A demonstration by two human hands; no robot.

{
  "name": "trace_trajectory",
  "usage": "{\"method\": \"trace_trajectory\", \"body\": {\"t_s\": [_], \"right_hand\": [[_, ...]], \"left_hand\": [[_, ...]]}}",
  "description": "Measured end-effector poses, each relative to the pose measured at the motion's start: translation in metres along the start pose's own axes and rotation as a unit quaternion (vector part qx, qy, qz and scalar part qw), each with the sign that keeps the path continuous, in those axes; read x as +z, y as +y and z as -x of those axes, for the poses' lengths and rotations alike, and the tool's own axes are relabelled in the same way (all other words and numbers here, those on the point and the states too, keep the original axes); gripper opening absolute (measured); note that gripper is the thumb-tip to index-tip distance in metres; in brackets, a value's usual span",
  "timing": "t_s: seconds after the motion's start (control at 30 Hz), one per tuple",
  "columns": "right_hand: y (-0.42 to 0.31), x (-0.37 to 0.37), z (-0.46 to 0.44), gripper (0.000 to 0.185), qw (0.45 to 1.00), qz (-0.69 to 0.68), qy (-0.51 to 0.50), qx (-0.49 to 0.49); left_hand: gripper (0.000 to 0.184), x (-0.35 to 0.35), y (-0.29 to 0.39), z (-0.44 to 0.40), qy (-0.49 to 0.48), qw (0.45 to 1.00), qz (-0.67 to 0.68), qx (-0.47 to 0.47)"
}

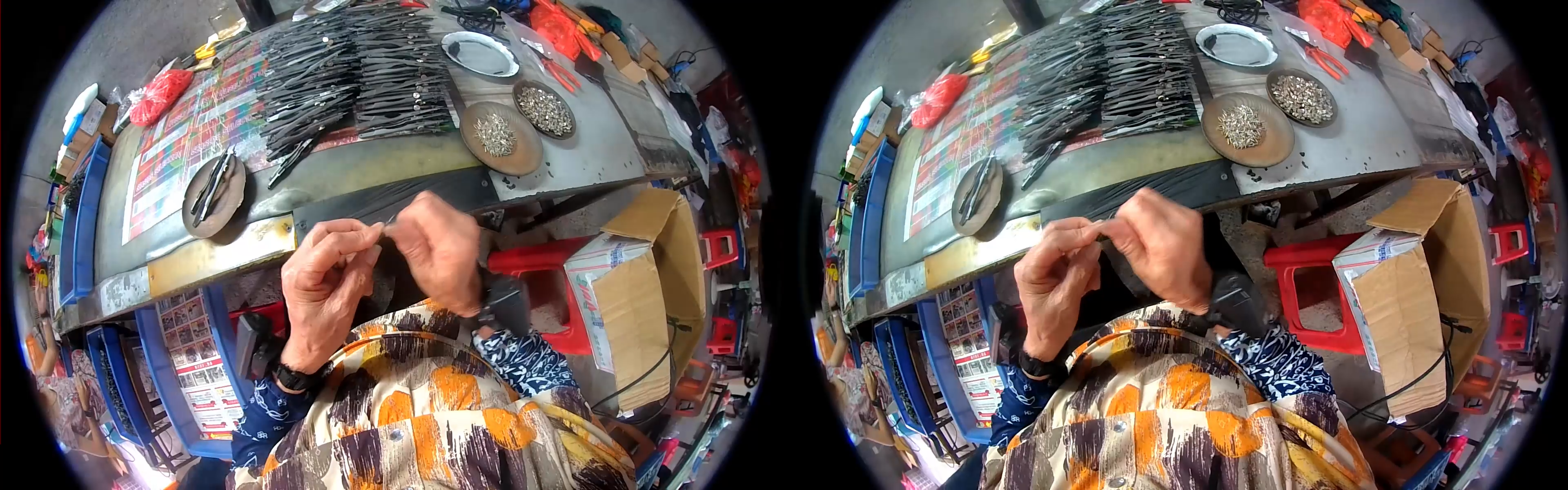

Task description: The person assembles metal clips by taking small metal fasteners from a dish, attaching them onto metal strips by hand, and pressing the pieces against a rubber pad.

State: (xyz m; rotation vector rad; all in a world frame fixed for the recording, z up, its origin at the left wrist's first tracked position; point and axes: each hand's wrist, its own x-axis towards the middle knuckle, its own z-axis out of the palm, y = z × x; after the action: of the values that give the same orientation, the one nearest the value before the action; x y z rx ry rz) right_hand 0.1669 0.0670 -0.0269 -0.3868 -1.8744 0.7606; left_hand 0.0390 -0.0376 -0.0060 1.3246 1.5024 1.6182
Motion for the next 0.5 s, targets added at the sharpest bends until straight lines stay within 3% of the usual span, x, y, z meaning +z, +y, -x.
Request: {"method": "trace_trajectory", "body": {"t_s": [0.13,0.2,0.27,0.5], "right_hand": [[0.014,-0.024,-0.006,0.020,0.993,0.052,0.068,0.080],[0.024,-0.029,-0.004,0.021,0.993,0.016,0.076,0.091],[0.026,-0.031,-0.005,0.021,0.993,0.007,0.063,0.098],[0.032,-0.028,-0.006,0.020,0.997,0.022,0.046,0.063]], "left_hand": [[0.023,-0.024,0.000,-0.010,-0.009,0.947,-0.289,0.138],[0.024,-0.038,-0.002,-0.015,-0.028,0.913,-0.376,0.156],[0.034,-0.049,-0.008,-0.018,-0.045,0.882,-0.425,0.199],[0.037,-0.025,-0.016,-0.041,-0.136,0.838,-0.480,0.220]]}}
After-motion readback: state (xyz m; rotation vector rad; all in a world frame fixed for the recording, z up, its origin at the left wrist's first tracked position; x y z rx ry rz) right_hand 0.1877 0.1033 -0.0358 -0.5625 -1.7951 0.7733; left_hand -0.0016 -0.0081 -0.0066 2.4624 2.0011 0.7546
